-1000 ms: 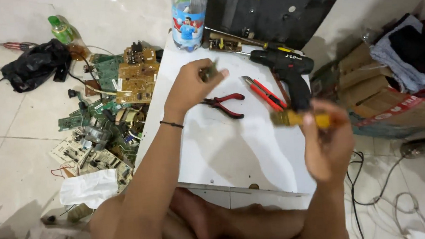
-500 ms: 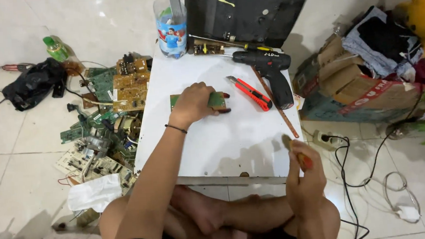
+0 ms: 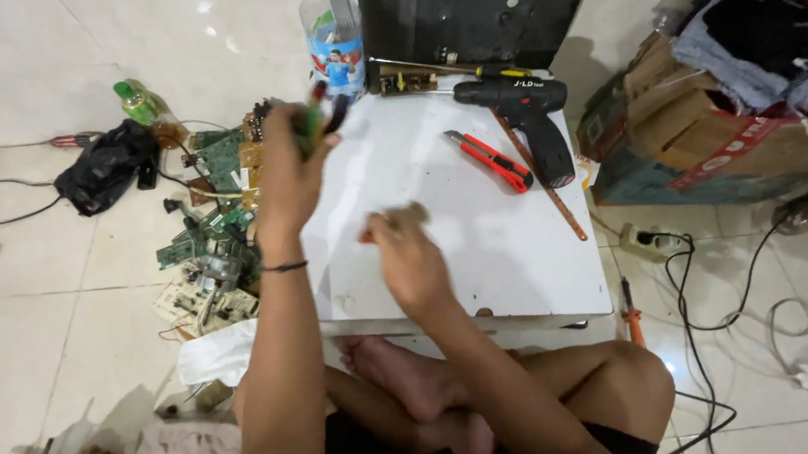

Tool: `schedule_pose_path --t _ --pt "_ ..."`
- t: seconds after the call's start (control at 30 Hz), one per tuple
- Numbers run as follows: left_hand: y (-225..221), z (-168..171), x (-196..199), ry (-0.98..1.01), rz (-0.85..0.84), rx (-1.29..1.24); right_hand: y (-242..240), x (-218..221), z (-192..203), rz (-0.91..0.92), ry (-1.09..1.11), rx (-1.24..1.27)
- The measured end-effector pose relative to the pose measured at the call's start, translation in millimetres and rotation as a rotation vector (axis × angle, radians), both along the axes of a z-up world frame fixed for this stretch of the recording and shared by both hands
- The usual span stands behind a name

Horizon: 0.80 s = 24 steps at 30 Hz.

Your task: The person disassembles a small circuit board using pliers, a screwdriver, and a utility knife to remove components.

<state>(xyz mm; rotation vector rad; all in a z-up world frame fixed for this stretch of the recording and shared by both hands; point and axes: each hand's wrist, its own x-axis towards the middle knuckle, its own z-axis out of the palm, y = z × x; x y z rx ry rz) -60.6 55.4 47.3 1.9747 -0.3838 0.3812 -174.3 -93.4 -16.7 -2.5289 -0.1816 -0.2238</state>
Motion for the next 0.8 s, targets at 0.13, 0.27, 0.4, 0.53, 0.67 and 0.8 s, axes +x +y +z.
schedule_pose_path --t 0.13,0.27,0.4,0.53,0.67,0.8 --pt "39.5 4.8 -32.3 -0.053 0.042 -0.086 32.1 50.1 -10.1 0.114 -0.210 0.362" --pt "63.2 -29.8 -46.0 -0.032 0.149 -0.509 -8.3 46.3 13.5 0.075 -0.463 0.758" --pt "66.3 -63.5 -51.0 0.243 0.275 -1.083 -84.2 -6.9 43.1 -0.380 -0.256 0.074" --pt "35.1 -68.7 -57.4 0.385 0.306 -1.196 -86.5 3.8 -10.9 -0.397 -0.208 -0.137" --pt "12.5 -93.5 -64.3 0.255 0.351 -1.363 -15.7 57.2 -29.1 -0.091 -0.187 -0.153" --pt "21.9 -105.2 -57.6 0.282 0.492 -1.309 64.3 97.3 -7.9 0.381 -0.248 0.839"
